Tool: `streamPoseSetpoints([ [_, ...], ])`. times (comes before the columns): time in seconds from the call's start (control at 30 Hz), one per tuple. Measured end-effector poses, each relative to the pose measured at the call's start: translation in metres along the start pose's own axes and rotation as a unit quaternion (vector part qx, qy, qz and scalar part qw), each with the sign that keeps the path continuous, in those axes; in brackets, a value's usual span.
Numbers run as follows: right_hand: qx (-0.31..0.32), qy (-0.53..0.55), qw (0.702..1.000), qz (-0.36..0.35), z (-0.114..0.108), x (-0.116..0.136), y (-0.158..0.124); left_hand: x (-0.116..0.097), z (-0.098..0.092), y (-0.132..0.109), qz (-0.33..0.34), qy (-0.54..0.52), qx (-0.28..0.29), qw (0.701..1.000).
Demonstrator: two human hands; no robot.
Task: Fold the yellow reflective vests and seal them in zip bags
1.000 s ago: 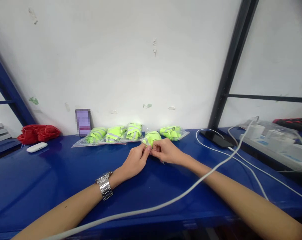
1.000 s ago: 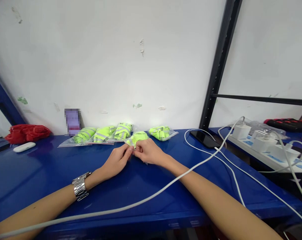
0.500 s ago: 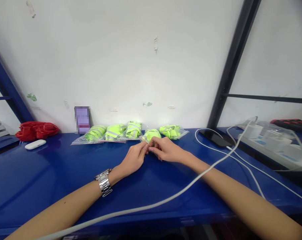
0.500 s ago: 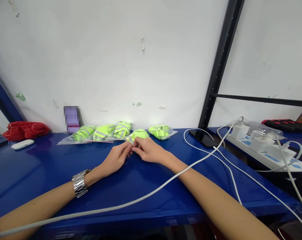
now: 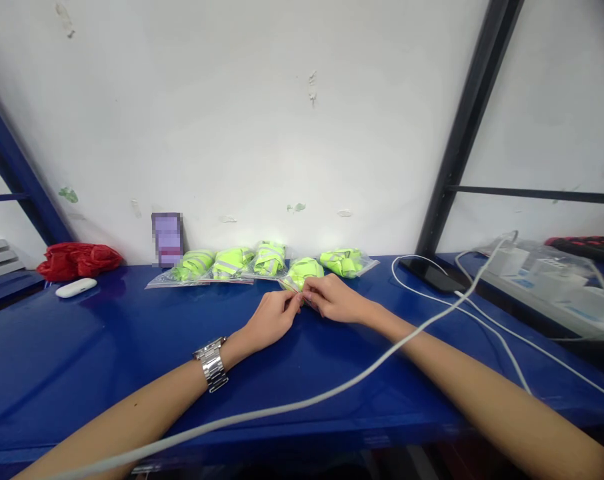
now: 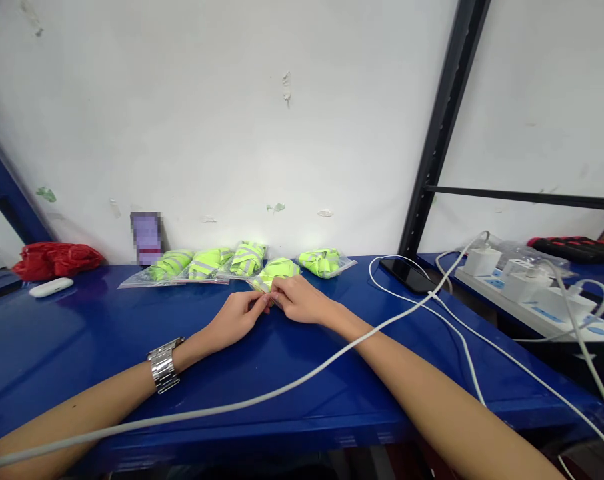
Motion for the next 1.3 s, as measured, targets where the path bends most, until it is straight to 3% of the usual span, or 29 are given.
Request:
streamPoseSetpoints([
  [0.27, -0.018, -0.148, 0.987, -0.060, 0.007, 0.001, -0.001, 0.003, -0.003, 0.002, -0.013, 0.002, -0.017, 1.000],
  [0.47, 0.012, -0.320, 0.947, -0.021, 0.013, 0.017, -0.001, -0.002, -0.005, 0.002, -0.030, 0.043, -0.058, 0.997],
  [0.6, 0.020, -0.370, 0.929, 0.000, 0.014, 0.023, 0.001, -0.003, -0.006, 0.005, -0.047, 0.063, -0.087, 0.993],
  [0.83, 0.016, -0.370, 0.929, -0.008, 0.014, 0.023, 0.004, 0.000, -0.008, 0.005, -0.070, 0.065, -0.096, 0.991],
  [1.1, -0.060, -0.222, 0.972, -0.052, 0.008, 0.011, 0.002, -0.001, -0.005, 0.000, -0.075, 0.037, -0.084, 0.993],
  [1.3, 0.003, -0.275, 0.961, -0.040, 0.015, 0.019, 0.000, -0.002, -0.003, 0.004, -0.068, 0.043, -0.063, 0.995],
])
Point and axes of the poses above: each hand's wrist, its own y-axis towards the middle knuckle, its own z-axis out of the palm, x = y × z, the point moved 4 cm from there along y, towards the middle knuckle, and after that the axes turned 6 degrees about z, right-handed, at the moved point
